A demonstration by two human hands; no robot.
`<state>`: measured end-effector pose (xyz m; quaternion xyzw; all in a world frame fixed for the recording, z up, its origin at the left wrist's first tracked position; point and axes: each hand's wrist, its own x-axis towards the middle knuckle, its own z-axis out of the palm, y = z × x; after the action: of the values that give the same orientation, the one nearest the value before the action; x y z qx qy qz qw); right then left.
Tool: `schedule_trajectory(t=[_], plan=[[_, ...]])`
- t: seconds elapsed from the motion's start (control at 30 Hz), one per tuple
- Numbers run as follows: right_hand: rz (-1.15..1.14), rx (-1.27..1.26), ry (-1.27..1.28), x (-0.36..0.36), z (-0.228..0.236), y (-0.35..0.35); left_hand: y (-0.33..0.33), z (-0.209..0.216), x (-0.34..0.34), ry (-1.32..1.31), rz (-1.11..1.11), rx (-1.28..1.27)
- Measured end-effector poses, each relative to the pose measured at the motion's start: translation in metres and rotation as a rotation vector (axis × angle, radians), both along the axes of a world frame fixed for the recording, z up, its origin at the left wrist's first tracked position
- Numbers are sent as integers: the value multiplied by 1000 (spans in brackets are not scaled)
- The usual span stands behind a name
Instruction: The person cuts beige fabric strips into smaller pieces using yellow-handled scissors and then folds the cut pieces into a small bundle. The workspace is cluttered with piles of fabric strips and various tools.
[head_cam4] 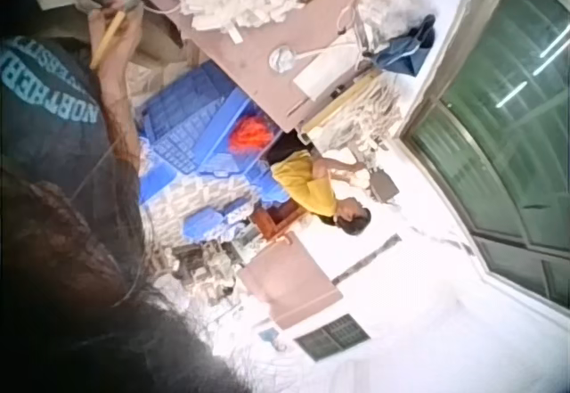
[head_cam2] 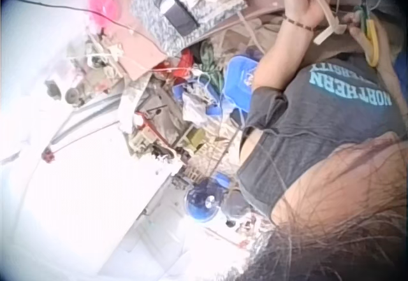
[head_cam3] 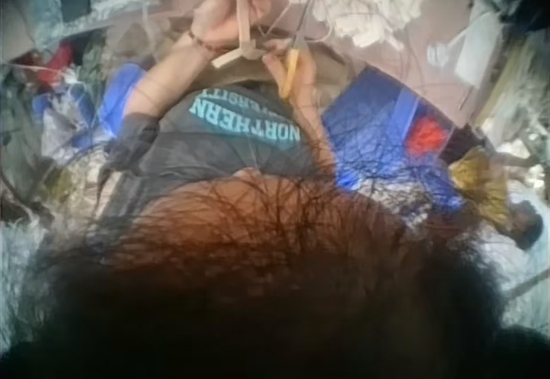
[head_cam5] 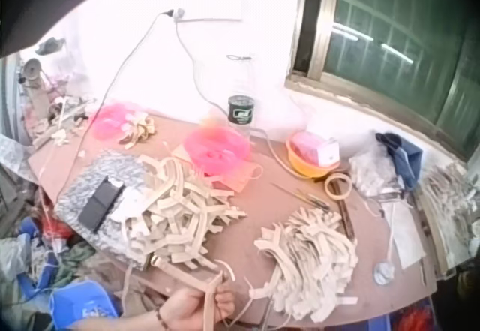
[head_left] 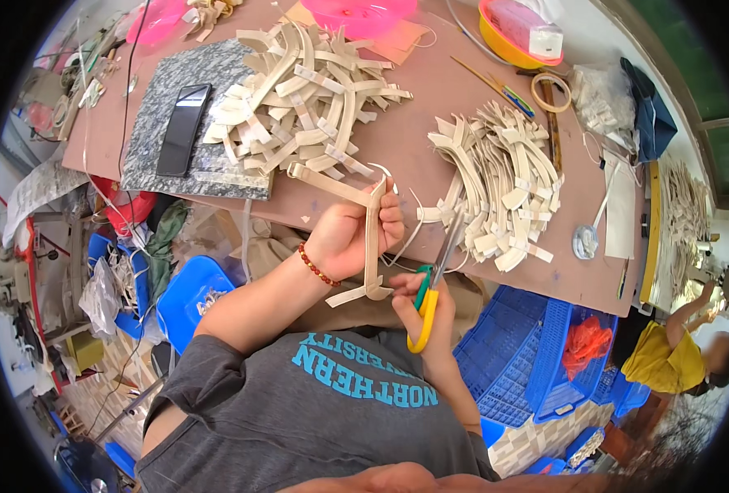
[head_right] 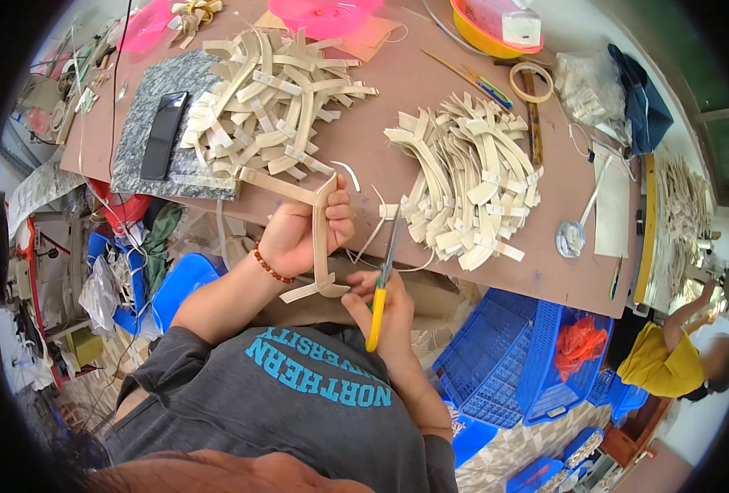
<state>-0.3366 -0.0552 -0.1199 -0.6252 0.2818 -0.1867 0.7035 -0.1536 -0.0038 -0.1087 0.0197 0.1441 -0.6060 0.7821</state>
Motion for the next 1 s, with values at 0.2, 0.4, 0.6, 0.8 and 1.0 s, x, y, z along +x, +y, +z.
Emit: schedule_trajectory(t=[0.2, 0.4, 0.6, 0.8, 1.0], plan=[[9, 91, 27, 9, 12, 2, -3, -7, 4, 121, 29, -50], [-14, 81, 7, 8, 8, 2, -3, -18, 6, 123, 26, -45], [-71, 94, 20, 4, 15, -6, 3, -12, 17, -170, -121, 48], [-61, 18, 68, -7, 23, -22, 30, -15, 44, -430, -347, 23], [-23, 56, 145, -12, 29, -28, 38, -10, 57, -758, -433, 231]])
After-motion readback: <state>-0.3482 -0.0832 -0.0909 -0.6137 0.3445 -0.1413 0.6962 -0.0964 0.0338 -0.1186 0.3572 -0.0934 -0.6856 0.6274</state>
